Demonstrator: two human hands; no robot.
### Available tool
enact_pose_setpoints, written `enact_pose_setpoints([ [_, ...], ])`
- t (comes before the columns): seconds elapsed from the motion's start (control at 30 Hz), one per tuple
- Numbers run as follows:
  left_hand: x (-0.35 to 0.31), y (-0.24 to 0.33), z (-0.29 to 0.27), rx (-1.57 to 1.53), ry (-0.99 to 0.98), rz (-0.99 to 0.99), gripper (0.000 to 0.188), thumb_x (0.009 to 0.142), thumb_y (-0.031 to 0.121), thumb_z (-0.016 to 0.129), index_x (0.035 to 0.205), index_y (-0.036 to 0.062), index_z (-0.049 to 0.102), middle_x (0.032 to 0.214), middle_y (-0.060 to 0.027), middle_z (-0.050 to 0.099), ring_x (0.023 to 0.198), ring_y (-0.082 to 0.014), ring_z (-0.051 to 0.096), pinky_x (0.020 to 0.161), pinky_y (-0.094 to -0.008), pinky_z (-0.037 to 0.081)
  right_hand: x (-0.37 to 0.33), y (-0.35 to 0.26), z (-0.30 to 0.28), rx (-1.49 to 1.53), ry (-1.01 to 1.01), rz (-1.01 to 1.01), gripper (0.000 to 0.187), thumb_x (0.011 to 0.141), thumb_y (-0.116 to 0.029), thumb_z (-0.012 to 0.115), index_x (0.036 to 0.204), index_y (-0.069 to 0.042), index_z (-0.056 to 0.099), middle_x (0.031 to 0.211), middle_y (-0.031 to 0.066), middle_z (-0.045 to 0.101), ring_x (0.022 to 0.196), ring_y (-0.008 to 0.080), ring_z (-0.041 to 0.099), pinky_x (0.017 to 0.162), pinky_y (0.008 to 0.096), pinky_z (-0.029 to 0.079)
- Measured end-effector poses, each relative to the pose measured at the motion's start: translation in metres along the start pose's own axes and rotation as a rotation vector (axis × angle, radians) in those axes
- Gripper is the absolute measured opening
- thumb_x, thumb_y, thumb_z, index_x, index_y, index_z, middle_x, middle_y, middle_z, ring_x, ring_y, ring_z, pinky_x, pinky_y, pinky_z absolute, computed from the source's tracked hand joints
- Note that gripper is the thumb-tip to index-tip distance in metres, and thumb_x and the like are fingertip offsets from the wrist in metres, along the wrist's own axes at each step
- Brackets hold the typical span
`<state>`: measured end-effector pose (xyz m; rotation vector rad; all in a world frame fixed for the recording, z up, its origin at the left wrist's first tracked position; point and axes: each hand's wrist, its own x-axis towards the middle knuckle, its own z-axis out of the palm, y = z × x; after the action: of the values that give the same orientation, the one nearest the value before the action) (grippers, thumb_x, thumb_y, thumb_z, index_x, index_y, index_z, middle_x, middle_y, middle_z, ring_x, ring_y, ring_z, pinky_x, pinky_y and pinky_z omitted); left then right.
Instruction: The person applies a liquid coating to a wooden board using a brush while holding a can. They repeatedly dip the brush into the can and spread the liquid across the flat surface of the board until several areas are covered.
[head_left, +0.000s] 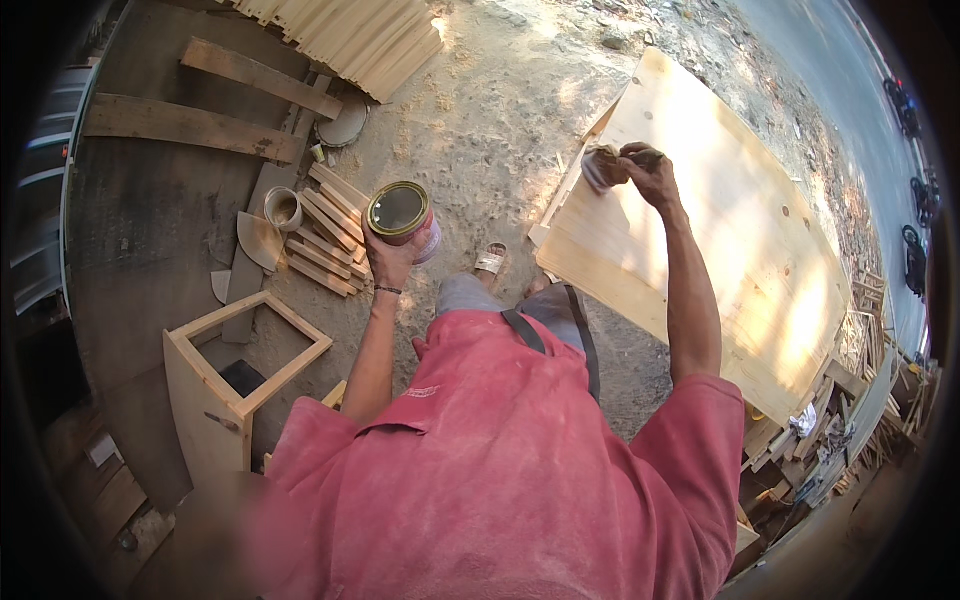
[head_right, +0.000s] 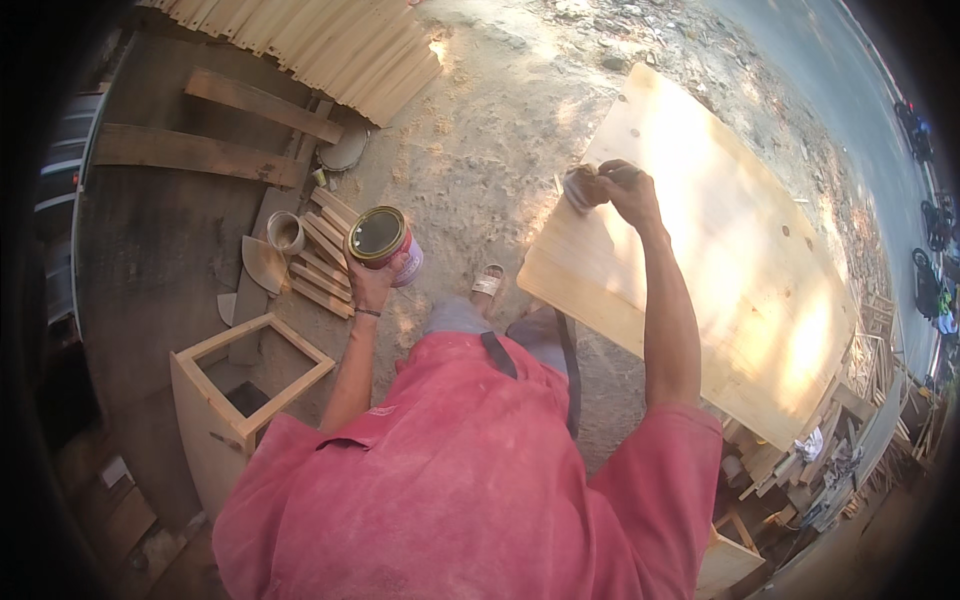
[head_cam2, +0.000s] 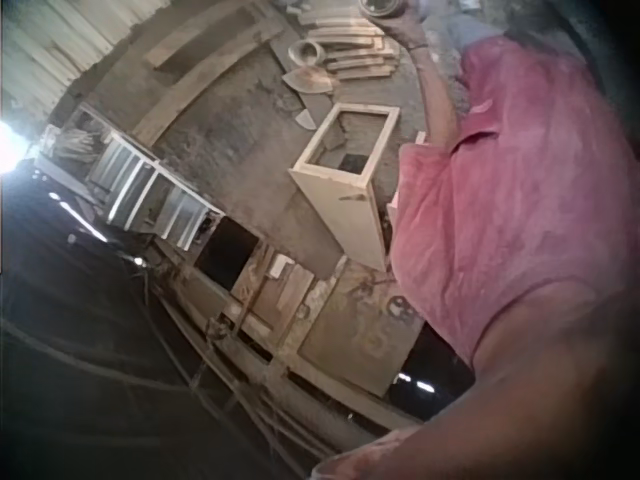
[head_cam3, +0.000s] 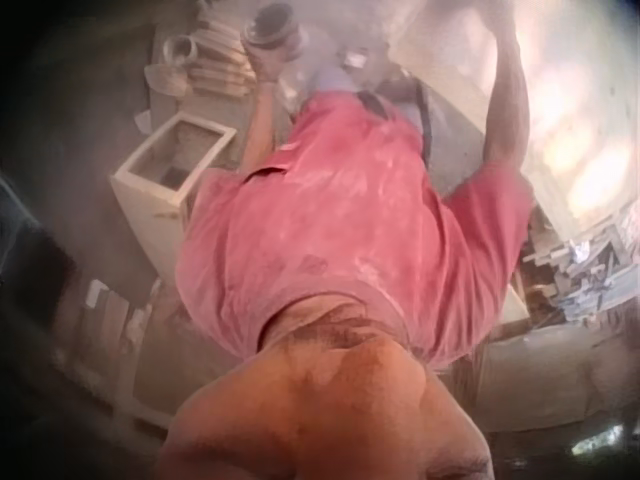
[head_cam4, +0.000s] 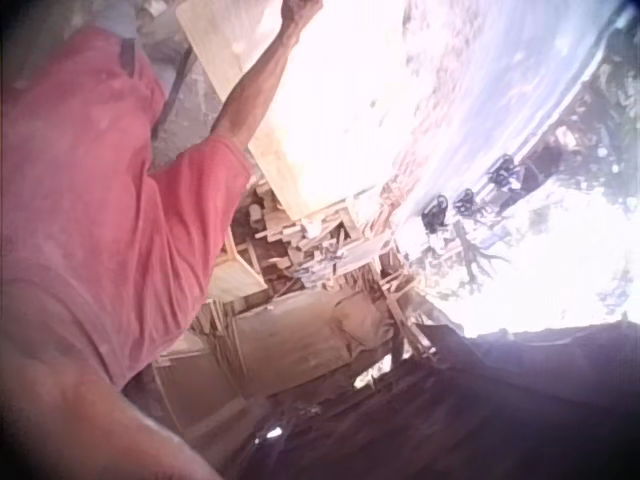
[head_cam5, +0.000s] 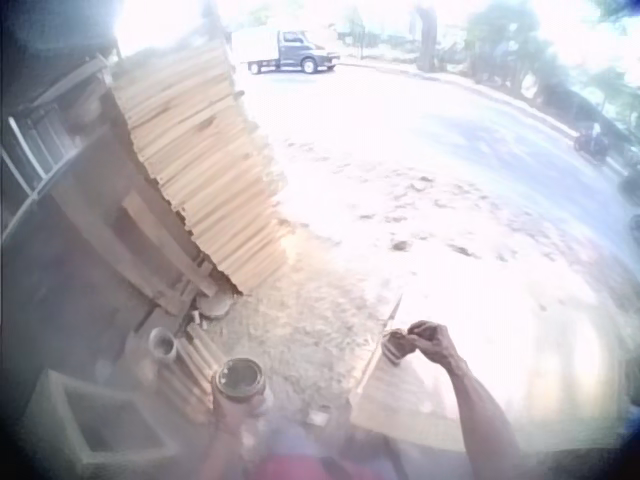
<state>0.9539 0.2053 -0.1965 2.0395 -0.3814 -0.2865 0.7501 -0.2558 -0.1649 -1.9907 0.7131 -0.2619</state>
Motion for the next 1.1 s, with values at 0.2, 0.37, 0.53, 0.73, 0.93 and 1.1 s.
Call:
enact_pose_setpoints([
  [0.2, -0.038, 0.015, 0.015, 0.013, 0.169, -0.081, 0.122, 0.063, 0.044, 0.096, 0.153, 0.0044, 0.024, 0.143, -0.019, 0.049, 0.131, -0.0323, 0.052, 0.11, -0.0448, 0.044, 0.083, 0.016, -0.042, -0.285, 0.246, -0.071, 0.021, 0.09, -0.023, 0.073, 0.109, -0.015, 0.076, 0.107, 0.0093, 0.071, 0.093, 0.0271, 0.07, 0.083, 0.0377, 0.055],
  [0.37, -0.083, 0.027, 0.046, 0.053, 0.138, -0.155, 0.116, 0.064, 0.035, 0.096, 0.151, 0.0025, 0.027, 0.141, -0.0176, 0.052, 0.129, -0.0282, 0.054, 0.109, -0.0423, 0.046, 0.056, 0.005, -0.01, -0.738, 0.018, -0.211, 0.032, 0.079, -0.007, 0.073, 0.107, -0.024, 0.074, 0.107, 0.0092, 0.066, 0.095, 0.0302, 0.07, 0.083, 0.0434, 0.059],
  [0.53, -0.098, 0.024, 0.076, -0.034, 0.097, -0.198, 0.115, 0.064, 0.033, 0.097, 0.15, 0.0015, 0.028, 0.137, -0.0171, 0.056, 0.124, -0.028, 0.058, 0.106, -0.0403, 0.048, -0.063, -0.019, 0.069, -0.71, -0.157, -0.369, 0.025, 0.078, -0.009, 0.072, 0.101, -0.018, 0.073, 0.101, 0.0105, 0.063, 0.087, 0.03, 0.069, 0.07, 0.0417, 0.06],
  [0.73, -0.07, 0.05, 0.087, -0.17, 0.04, -0.086, 0.113, 0.065, 0.036, 0.097, 0.15, 0.0035, 0.029, 0.135, -0.0167, 0.057, 0.124, -0.0275, 0.059, 0.104, -0.0417, 0.05, -0.133, -0.07, 0.068, -0.302, -0.54, -0.172, 0.027, 0.076, -0.01, 0.074, 0.103, -0.012, 0.074, 0.099, 0.0126, 0.069, 0.087, 0.0269, 0.071, 0.076, 0.0412, 0.057],
  [0.93, -0.048, 0.059, 0.073, -0.127, 0.081, -0.005, 0.108, 0.069, 0.038, 0.094, 0.149, 0.0042, 0.03, 0.136, -0.0162, 0.055, 0.125, -0.0281, 0.058, 0.105, -0.0428, 0.05, -0.026, -0.012, -0.003, 0.152, -0.447, 0.086, 0.016, 0.085, -0.009, 0.072, 0.098, 0.001, 0.072, 0.09, 0.0047, 0.072, 0.084, 0.0127, 0.065, 0.076, 0.0289, 0.053],
  [1.1, -0.052, 0.06, 0.059, -0.067, 0.132, -0.045, 0.114, 0.067, 0.045, 0.094, 0.15, 0.0033, 0.028, 0.138, -0.0184, 0.053, 0.127, -0.0313, 0.057, 0.105, -0.0445, 0.048, 0.083, 0.039, -0.077, -0.031, -0.18, -0.119, 0.017, 0.087, -0.012, 0.071, 0.096, 0.003, 0.073, 0.096, 0.0073, 0.073, 0.083, 0.0157, 0.067, 0.074, 0.0308, 0.054],
])
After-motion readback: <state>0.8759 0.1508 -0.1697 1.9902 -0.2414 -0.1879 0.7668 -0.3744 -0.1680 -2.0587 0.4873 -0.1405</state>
